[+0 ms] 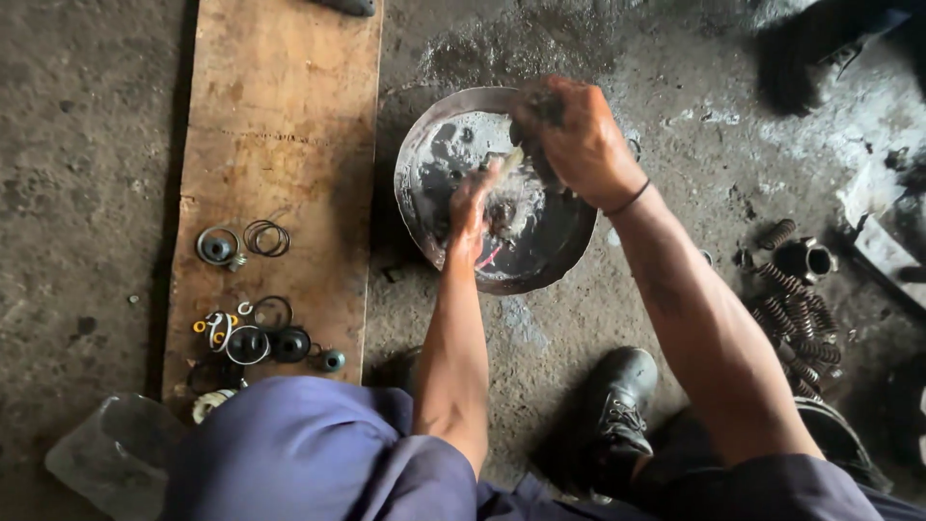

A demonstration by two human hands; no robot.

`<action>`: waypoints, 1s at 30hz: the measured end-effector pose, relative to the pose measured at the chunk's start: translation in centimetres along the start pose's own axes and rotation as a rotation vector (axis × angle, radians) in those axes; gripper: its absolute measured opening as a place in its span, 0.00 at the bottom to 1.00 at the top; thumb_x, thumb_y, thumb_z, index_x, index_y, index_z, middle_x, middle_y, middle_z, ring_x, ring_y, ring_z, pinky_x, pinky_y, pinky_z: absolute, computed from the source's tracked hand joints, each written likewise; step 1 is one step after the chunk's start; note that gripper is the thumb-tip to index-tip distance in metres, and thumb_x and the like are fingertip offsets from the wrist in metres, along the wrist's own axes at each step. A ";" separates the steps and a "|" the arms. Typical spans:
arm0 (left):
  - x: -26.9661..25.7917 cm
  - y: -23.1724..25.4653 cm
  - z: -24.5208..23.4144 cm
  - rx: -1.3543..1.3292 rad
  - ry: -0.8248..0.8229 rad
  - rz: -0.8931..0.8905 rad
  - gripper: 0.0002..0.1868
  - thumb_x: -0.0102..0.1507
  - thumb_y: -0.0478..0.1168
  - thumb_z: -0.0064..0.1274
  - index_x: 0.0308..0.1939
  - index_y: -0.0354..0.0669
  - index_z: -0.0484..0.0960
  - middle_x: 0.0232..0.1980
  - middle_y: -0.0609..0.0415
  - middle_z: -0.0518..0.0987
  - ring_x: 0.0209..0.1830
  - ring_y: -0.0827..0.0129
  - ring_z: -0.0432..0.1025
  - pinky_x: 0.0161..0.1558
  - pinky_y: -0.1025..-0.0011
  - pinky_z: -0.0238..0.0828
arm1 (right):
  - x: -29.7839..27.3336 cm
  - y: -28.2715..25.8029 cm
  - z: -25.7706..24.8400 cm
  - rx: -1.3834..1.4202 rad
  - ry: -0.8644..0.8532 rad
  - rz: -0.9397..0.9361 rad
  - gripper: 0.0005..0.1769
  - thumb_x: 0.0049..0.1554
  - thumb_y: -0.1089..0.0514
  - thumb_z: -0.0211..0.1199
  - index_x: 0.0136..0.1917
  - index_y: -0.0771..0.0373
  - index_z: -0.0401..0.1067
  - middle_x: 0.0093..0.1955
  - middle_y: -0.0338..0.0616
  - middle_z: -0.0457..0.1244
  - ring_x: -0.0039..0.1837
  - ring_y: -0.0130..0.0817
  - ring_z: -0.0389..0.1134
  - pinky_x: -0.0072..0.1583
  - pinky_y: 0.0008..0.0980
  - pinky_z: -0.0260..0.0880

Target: The person cleans a mechanical component by washing and scrubbing its parts inside a basin of soapy liquid by hand and with a cloth.

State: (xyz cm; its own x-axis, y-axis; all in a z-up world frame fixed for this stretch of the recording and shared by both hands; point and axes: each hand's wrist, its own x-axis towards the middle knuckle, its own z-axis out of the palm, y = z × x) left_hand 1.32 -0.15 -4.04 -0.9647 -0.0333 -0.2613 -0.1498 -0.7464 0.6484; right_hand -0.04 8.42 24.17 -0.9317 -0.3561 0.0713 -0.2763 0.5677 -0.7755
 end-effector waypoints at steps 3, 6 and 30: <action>-2.2 3.1 2.0 -0.173 0.066 -0.226 0.41 0.62 0.62 0.51 0.75 0.51 0.62 0.69 0.48 0.72 0.60 0.56 0.73 0.49 0.56 0.75 | 0.9 0.9 1.7 -0.042 0.064 0.050 0.12 0.67 0.53 0.63 0.53 0.66 0.74 0.42 0.41 0.70 0.42 0.27 0.70 0.44 0.30 0.71; -2.4 3.5 2.6 -0.240 0.155 -0.341 0.37 0.60 0.67 0.44 0.71 0.64 0.61 0.63 0.56 0.71 0.55 0.57 0.73 0.43 0.53 0.75 | -1.3 2.9 4.1 -0.030 0.059 0.172 0.16 0.67 0.50 0.60 0.50 0.67 0.73 0.41 0.49 0.68 0.42 0.35 0.68 0.44 0.35 0.70; 3.1 -7.8 -1.5 0.256 0.305 0.115 0.26 0.68 0.57 0.50 0.61 0.43 0.81 0.56 0.51 0.83 0.51 0.68 0.77 0.52 0.70 0.74 | -0.8 16.1 11.8 -0.286 0.368 -0.050 0.09 0.63 0.61 0.56 0.56 0.67 0.67 0.46 0.59 0.69 0.49 0.63 0.70 0.52 0.57 0.68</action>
State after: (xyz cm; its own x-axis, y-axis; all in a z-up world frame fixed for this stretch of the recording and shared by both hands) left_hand -0.22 4.57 -10.95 -0.8756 -0.3312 -0.3517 -0.1308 -0.5384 0.8325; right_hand -1.00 9.06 4.16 -0.9229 -0.1307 0.3621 -0.3288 0.7568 -0.5649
